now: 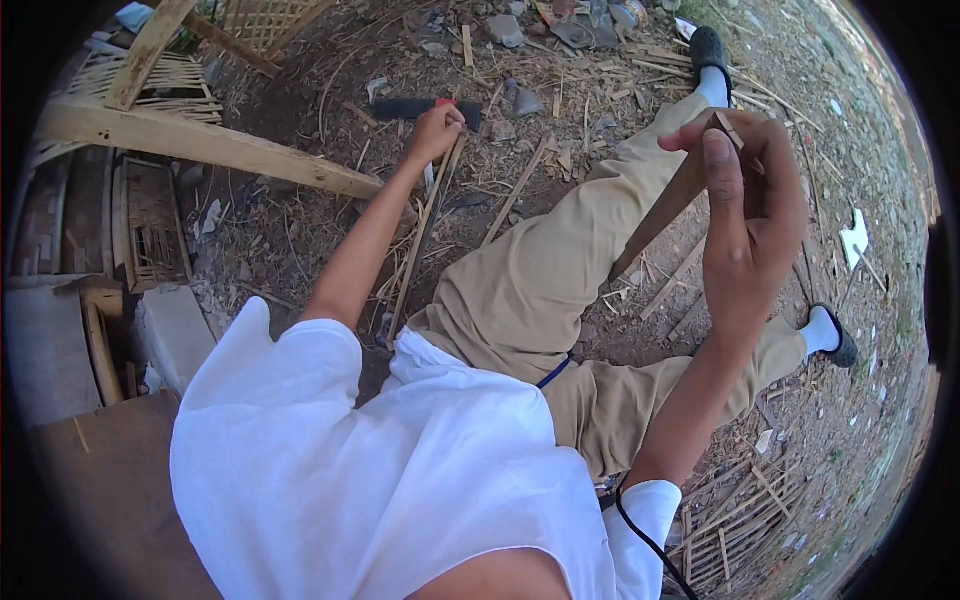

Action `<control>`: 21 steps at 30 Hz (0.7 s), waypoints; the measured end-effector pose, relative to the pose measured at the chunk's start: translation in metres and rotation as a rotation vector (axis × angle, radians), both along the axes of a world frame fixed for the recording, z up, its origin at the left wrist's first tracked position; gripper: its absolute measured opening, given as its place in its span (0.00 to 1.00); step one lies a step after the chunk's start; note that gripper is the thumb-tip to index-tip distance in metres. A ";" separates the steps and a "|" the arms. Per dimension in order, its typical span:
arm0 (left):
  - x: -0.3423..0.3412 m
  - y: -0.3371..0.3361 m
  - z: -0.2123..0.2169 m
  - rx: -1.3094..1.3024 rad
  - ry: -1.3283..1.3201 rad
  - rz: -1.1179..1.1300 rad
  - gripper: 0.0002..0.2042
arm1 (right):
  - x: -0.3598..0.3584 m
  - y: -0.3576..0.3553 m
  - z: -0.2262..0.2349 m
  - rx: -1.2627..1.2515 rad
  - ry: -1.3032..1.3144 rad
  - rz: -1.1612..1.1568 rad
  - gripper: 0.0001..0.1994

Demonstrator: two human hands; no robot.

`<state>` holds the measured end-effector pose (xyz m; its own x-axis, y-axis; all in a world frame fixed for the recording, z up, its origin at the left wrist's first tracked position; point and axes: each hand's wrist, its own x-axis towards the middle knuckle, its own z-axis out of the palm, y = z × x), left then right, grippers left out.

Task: The person peels a strip of bamboo and uses a hammer to secure it into the frame of a bamboo structure while sitting on the ground.

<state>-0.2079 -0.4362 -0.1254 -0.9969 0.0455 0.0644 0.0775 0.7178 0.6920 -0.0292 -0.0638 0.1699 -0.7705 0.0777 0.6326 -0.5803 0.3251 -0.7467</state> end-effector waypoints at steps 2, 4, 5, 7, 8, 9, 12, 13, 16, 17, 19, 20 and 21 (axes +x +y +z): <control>0.016 -0.026 -0.029 -0.033 -0.048 0.038 0.08 | -0.024 -0.021 -0.009 -0.127 -0.116 0.204 0.09; 0.034 -0.019 -0.036 -0.041 -0.098 0.068 0.09 | -0.043 -0.036 -0.021 0.018 -0.214 0.193 0.13; 0.045 0.001 -0.035 -0.010 -0.178 0.031 0.09 | -0.054 -0.043 -0.029 0.182 -0.193 0.107 0.13; 0.071 -0.004 -0.036 0.035 -0.179 -0.071 0.10 | -0.063 -0.077 -0.032 0.246 -0.162 0.161 0.13; 0.086 -0.018 -0.039 0.020 -0.194 -0.039 0.10 | -0.066 -0.099 -0.032 0.304 -0.112 0.197 0.13; 0.100 -0.011 -0.039 0.074 -0.160 -0.008 0.09 | -0.073 -0.115 -0.042 0.338 -0.044 0.206 0.13; 0.129 -0.014 -0.031 0.256 -0.160 0.032 0.09 | -0.092 -0.164 -0.066 0.257 -0.147 0.366 0.09; 0.138 -0.020 -0.026 0.344 -0.135 -0.009 0.10 | -0.097 -0.179 -0.082 0.250 -0.162 0.380 0.09; 0.142 0.016 0.020 0.524 -0.263 -0.125 0.18 | -0.115 -0.187 -0.141 0.308 -0.206 0.368 0.13; 0.144 0.030 0.033 0.769 -0.300 -0.130 0.22 | -0.117 -0.192 -0.155 0.295 -0.213 0.400 0.13; 0.152 0.073 0.070 1.126 -0.353 -0.171 0.31 | -0.114 -0.189 -0.177 0.298 -0.201 0.404 0.15; 0.152 0.089 0.077 1.128 -0.400 -0.247 0.31 | -0.115 -0.190 -0.179 0.310 -0.170 0.386 0.17; 0.148 0.099 0.081 1.230 -0.423 -0.311 0.29 | -0.113 -0.193 -0.173 0.306 -0.191 0.373 0.16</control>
<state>-0.0596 -0.3376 -0.0443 -0.9090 0.4087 -0.0817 -0.2563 -0.3934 0.8829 -0.1418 -0.2571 -0.0033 -0.8145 -0.3909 0.4287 -0.5609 0.3417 -0.7541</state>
